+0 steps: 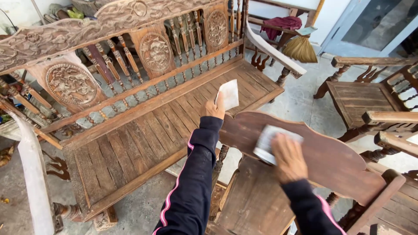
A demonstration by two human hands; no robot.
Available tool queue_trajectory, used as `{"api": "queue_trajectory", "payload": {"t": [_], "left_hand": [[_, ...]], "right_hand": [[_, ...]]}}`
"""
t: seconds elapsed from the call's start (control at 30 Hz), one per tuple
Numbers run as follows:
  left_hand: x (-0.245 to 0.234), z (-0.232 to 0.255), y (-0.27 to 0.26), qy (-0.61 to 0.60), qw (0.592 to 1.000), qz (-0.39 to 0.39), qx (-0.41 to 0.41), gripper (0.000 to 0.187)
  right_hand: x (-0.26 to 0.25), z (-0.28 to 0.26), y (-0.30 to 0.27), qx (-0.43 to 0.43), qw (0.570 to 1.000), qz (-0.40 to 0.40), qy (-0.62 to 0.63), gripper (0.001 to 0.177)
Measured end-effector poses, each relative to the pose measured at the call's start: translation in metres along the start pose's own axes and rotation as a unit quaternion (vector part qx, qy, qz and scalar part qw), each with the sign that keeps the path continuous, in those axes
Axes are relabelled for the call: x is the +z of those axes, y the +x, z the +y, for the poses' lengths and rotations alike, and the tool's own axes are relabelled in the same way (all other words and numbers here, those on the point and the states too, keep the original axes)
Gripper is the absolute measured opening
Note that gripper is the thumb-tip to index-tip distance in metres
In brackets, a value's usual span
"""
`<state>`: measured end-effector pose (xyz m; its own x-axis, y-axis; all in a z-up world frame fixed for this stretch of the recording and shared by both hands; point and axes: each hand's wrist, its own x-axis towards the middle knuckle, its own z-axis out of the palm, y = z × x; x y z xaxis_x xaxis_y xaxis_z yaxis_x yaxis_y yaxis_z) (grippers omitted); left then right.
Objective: Sanding the backrest of a wooden chair using a piece of sandpaper.
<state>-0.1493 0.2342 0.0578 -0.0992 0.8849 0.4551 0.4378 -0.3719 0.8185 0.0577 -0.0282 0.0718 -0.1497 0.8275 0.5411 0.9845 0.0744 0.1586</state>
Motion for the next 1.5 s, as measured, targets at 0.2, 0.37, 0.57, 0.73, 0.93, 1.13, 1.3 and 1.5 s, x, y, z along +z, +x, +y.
{"api": "queue_trajectory", "payload": {"t": [0.2, 0.37, 0.57, 0.73, 0.93, 1.13, 1.3, 1.5], "left_hand": [[-0.002, -0.003, -0.001, -0.030, 0.998, 0.011, 0.052, 0.044], [-0.012, 0.014, -0.006, -0.063, 0.996, 0.017, 0.058, 0.045], [-0.006, 0.007, -0.005, -0.044, 0.997, 0.002, 0.056, 0.047], [-0.007, 0.007, -0.005, -0.020, 0.999, 0.001, 0.029, 0.050], [-0.001, 0.003, -0.008, -0.062, 0.997, 0.007, 0.036, 0.053], [0.000, 0.005, -0.003, -0.077, 0.995, 0.014, 0.062, 0.051], [0.004, -0.006, -0.002, -0.012, 0.997, 0.025, 0.070, 0.048], [0.003, -0.004, -0.002, -0.046, 0.994, 0.036, 0.089, 0.049]], "right_hand": [[-0.001, -0.037, 0.072, -0.116, 0.992, 0.035, -0.045, 0.054], [-0.056, 0.055, -0.041, -0.015, 0.997, 0.032, -0.066, 0.059], [-0.033, 0.030, 0.020, -0.060, 0.993, 0.074, 0.064, 0.048], [-0.004, -0.033, 0.100, -0.141, 0.989, 0.035, 0.009, 0.057], [-0.041, 0.057, 0.001, -0.069, 0.994, 0.006, -0.086, 0.061], [-0.014, 0.043, 0.017, -0.029, 0.998, 0.062, 0.001, 0.052], [-0.006, 0.003, 0.075, -0.071, 0.995, 0.055, 0.032, 0.054], [-0.034, 0.079, -0.012, -0.022, 0.993, 0.020, -0.116, 0.068]]}}
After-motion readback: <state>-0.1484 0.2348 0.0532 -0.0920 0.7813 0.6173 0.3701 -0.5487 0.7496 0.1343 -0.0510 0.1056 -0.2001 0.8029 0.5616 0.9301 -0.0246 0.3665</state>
